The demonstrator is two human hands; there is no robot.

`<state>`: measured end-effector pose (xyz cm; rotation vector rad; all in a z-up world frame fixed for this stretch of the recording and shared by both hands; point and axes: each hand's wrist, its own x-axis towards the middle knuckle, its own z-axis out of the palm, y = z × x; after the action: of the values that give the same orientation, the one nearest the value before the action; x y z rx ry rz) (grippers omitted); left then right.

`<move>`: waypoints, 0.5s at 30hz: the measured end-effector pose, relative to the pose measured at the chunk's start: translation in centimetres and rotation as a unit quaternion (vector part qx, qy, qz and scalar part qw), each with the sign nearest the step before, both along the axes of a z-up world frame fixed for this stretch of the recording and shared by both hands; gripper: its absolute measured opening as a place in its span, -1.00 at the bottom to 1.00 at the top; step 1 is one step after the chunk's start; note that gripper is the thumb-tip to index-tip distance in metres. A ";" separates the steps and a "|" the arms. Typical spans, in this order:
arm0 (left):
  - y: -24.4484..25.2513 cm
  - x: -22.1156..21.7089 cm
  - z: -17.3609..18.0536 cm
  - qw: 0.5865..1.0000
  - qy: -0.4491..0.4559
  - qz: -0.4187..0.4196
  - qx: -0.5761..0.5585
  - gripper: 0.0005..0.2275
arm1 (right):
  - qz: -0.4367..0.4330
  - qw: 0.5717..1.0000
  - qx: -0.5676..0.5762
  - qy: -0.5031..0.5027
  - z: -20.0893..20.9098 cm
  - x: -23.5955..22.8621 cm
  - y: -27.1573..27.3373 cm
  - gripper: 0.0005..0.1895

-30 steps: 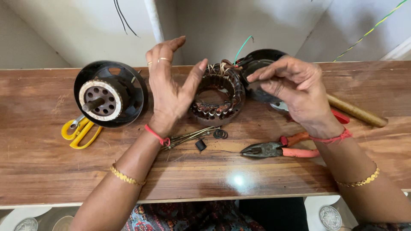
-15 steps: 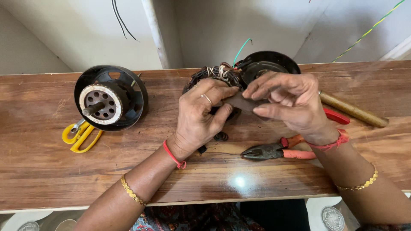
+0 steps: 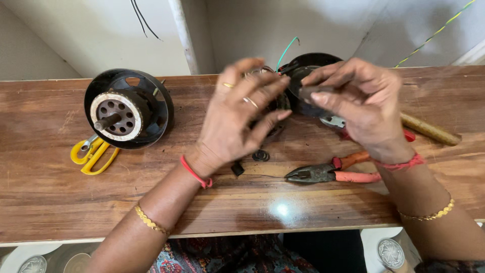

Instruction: The person disassembles a motor component using pliers and a hammer, then reassembles the stator and housing parts by hand. They manipulate wires and metal pieces on a wooden workbench.

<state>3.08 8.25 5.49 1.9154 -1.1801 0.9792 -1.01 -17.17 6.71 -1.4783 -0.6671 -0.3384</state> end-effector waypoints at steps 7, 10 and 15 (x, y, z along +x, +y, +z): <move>2.2 3.7 -1.3 0.945 0.316 -0.001 -0.082 -0.34 | -0.143 0.925 -0.340 -0.092 -0.1 -0.1 0.7 -0.82; 1.7 3.8 -2.7 0.929 0.362 -0.030 -0.067 -0.35 | -0.206 0.856 -0.440 -0.179 -1.2 -0.3 1.7 -0.83; 1.7 4.2 -3.3 0.931 0.359 -0.027 -0.064 -0.44 | -0.201 0.857 -0.432 -0.194 -1.9 0.0 2.0 -0.80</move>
<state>7.28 9.97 2.18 1.8723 -0.7058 0.2521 -1.03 -15.13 4.85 -2.4674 -0.8871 -0.7363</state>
